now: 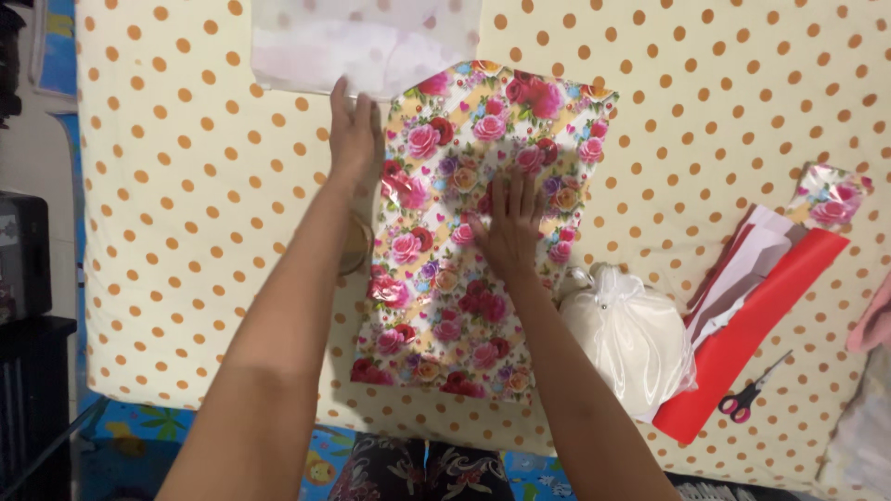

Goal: The person wraps a small white drawstring bag in floral wrapping paper. They fold the paper around the bag, smooth the edges, cut a piece of tape with scissors, and apply it to secure the wrap.

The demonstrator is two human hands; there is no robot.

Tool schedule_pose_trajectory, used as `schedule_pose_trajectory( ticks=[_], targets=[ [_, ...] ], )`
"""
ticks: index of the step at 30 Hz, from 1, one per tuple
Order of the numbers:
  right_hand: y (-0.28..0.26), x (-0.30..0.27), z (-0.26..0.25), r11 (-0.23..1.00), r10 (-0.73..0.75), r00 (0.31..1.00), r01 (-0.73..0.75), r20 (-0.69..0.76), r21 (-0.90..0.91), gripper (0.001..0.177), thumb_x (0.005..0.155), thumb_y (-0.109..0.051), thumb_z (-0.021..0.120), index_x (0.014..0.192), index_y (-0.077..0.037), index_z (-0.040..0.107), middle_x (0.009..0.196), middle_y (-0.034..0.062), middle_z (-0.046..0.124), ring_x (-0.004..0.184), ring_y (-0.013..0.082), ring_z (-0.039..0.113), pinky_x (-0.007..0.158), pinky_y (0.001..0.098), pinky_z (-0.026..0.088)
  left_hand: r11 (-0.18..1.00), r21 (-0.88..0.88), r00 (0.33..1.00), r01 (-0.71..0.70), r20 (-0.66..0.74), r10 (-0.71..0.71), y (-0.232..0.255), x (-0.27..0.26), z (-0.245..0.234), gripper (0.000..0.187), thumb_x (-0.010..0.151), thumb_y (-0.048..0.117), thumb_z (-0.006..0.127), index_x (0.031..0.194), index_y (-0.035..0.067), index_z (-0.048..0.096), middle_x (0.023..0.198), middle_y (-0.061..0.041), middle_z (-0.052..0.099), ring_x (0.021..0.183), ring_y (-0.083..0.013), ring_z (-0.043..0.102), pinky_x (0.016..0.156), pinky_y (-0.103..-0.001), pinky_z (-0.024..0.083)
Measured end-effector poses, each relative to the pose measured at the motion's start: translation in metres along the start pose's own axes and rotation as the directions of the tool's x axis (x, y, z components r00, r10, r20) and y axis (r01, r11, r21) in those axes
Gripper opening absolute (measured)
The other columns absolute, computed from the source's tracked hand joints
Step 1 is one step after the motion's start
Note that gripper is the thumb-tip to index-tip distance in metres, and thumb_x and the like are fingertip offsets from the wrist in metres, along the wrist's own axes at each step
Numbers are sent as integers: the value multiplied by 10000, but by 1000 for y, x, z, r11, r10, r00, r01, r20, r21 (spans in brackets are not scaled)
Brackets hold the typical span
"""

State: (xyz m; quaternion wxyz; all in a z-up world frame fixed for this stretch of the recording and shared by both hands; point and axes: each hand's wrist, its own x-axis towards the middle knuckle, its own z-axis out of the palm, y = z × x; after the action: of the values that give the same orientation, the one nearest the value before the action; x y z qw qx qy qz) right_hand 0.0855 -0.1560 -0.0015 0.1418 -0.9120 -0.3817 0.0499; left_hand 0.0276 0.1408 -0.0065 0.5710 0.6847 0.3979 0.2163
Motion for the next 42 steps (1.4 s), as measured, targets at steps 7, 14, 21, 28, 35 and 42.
schedule_pose_trajectory(
  ticks=[7,14,21,28,35,42],
  targets=[
    [1,-2,5,997,59,997,-61,59,39,812,991,-582,540,1608,-86,359,1703,187,226,1578,412,182,1252,593,118,874,-344,939,344,151,-310,-53,77,11,440,994,146,669,1379,-50,592,1112,-110,691,905,-168,703,775,-280,584],
    [4,-2,10,999,30,1000,-30,10,12,766,1020,-595,507,1570,-69,425,1692,208,246,1578,419,175,1272,578,100,897,-401,982,185,109,-154,-6,123,-9,638,978,209,688,1502,26,375,1397,-112,559,1132,-216,639,971,-336,585],
    [4,-3,11,999,33,999,-34,16,26,769,1029,-588,505,1587,-67,413,1696,212,241,1586,410,166,1278,578,98,893,421,986,156,-114,-119,42,85,16,821,923,522,858,1379,-48,483,1283,-230,588,1135,-295,632,979,-401,519],
    [3,-2,10,998,54,998,-55,35,35,774,1014,-586,523,1584,-72,419,1686,209,262,1578,416,188,1270,584,111,969,243,974,-52,225,-4,46,35,44,549,699,157,964,1134,52,647,1094,-84,751,1005,-233,739,902,-363,571],
    [3,-3,9,999,34,999,-34,-7,35,771,1015,-591,542,1576,-73,433,1680,218,282,1575,418,214,1274,589,126,809,568,988,-153,87,126,60,17,59,807,736,66,860,1436,24,462,1317,-168,548,1236,-348,534,1041,-499,439],
    [-4,8,0,997,69,997,-67,-35,49,705,978,-537,580,1513,-93,466,1599,213,357,1511,415,269,1228,591,159,396,727,827,-561,509,238,38,-50,86,922,952,431,709,1627,68,197,1711,-148,129,1583,-306,76,1243,-646,39]
  ],
)
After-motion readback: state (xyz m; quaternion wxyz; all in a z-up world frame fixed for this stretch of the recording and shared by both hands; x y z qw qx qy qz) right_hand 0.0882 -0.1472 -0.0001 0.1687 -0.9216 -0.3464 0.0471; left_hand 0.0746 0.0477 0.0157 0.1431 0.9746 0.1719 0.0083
